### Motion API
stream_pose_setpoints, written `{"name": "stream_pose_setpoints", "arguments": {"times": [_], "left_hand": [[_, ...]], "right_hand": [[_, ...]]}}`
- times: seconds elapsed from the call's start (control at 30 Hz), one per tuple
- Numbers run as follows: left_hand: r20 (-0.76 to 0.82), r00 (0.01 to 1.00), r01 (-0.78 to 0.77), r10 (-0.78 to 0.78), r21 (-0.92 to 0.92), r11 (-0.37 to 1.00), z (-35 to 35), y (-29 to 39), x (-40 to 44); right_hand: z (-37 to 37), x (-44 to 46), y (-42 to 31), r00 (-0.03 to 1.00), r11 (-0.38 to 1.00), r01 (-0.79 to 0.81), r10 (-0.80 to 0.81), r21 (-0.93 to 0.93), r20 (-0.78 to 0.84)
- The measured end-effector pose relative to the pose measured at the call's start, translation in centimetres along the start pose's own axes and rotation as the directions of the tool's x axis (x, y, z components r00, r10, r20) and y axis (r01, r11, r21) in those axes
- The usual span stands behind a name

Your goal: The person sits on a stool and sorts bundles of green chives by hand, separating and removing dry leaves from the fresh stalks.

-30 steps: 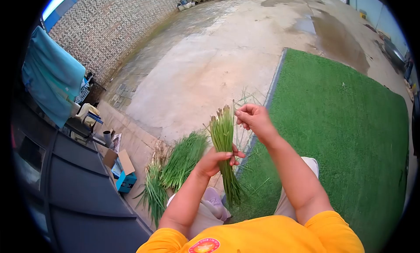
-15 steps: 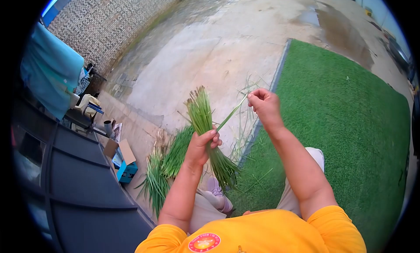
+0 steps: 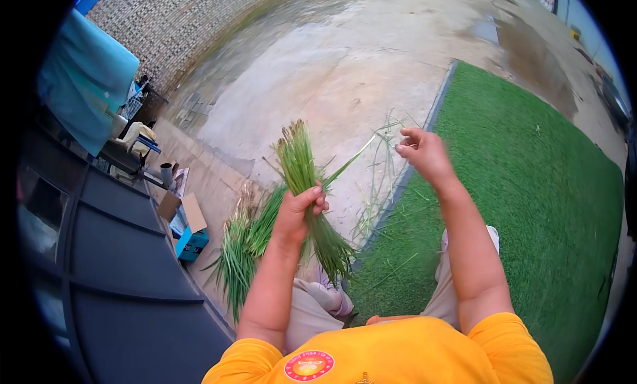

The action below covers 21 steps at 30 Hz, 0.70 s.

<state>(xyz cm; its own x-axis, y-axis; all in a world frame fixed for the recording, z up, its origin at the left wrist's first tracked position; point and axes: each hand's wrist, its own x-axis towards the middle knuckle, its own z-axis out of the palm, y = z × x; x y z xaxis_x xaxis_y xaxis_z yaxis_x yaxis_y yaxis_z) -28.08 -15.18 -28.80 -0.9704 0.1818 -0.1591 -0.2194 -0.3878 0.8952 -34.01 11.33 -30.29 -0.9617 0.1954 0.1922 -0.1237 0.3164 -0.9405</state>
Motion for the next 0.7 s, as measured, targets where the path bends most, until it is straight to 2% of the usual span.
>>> {"name": "stream_pose_setpoints", "arguments": {"times": [0.03,0.17,0.2,0.23,0.27,0.33,0.37,0.4,0.5,0.53,0.6,0.7], "left_hand": [[-0.011,1.0,-0.005,0.005,0.015,1.0,0.2,0.1,-0.1],[0.01,1.0,-0.002,0.002,0.027,1.0,0.5,-0.1,0.0],[0.009,1.0,-0.007,0.007,0.015,1.0,0.8,-0.3,0.0],[0.02,1.0,-0.001,-0.001,0.068,0.998,1.2,-0.4,0.1],[0.032,0.999,0.006,-0.01,0.122,0.993,1.5,-0.6,0.2],[0.056,0.997,0.05,-0.059,0.142,0.989,2.1,-1.1,0.5],[0.078,0.991,0.093,-0.107,0.172,0.981,2.4,-1.4,0.7],[0.081,0.991,0.092,-0.105,0.156,0.984,2.5,-1.6,0.9],[0.056,0.993,0.099,-0.107,0.125,0.987,2.1,-1.2,1.6],[0.03,0.994,0.105,-0.109,0.121,0.987,2.0,-0.8,1.6],[-0.01,0.994,0.11,-0.11,0.139,0.984,1.1,-0.4,1.9],[0.014,0.994,0.101,-0.105,0.155,0.983,0.6,-0.5,2.1]], "right_hand": [[0.4,-0.2,0.6,0.991,0.934,0.095,-0.055,-0.343,0.123],[1.0,-1.2,-1.2,0.996,0.926,0.056,-0.026,-0.373,0.087],[0.9,-1.6,-2.5,0.97,0.989,-0.134,0.143,-0.055,0.196],[1.0,-1.9,-3.3,0.901,0.904,-0.354,0.261,0.239,0.348],[1.4,-2.2,-3.2,0.9,0.907,-0.352,0.262,0.229,0.348],[2.1,-2.7,-2.2,0.829,0.683,-0.529,0.29,0.504,0.478],[2.1,-2.6,-1.8,0.838,0.617,-0.533,0.29,0.579,0.463],[1.7,-2.4,-1.8,0.837,0.628,-0.534,0.295,0.567,0.461],[-0.1,-1.3,-1.8,0.918,0.576,-0.388,0.307,0.72,0.25],[-1.1,-0.8,-1.5,0.921,0.59,-0.384,0.303,0.71,0.246],[-3.0,0.0,-1.1,0.935,0.602,-0.281,0.348,0.747,0.071],[-4.1,-0.3,-1.4,0.952,0.654,-0.25,0.302,0.714,0.056]]}}
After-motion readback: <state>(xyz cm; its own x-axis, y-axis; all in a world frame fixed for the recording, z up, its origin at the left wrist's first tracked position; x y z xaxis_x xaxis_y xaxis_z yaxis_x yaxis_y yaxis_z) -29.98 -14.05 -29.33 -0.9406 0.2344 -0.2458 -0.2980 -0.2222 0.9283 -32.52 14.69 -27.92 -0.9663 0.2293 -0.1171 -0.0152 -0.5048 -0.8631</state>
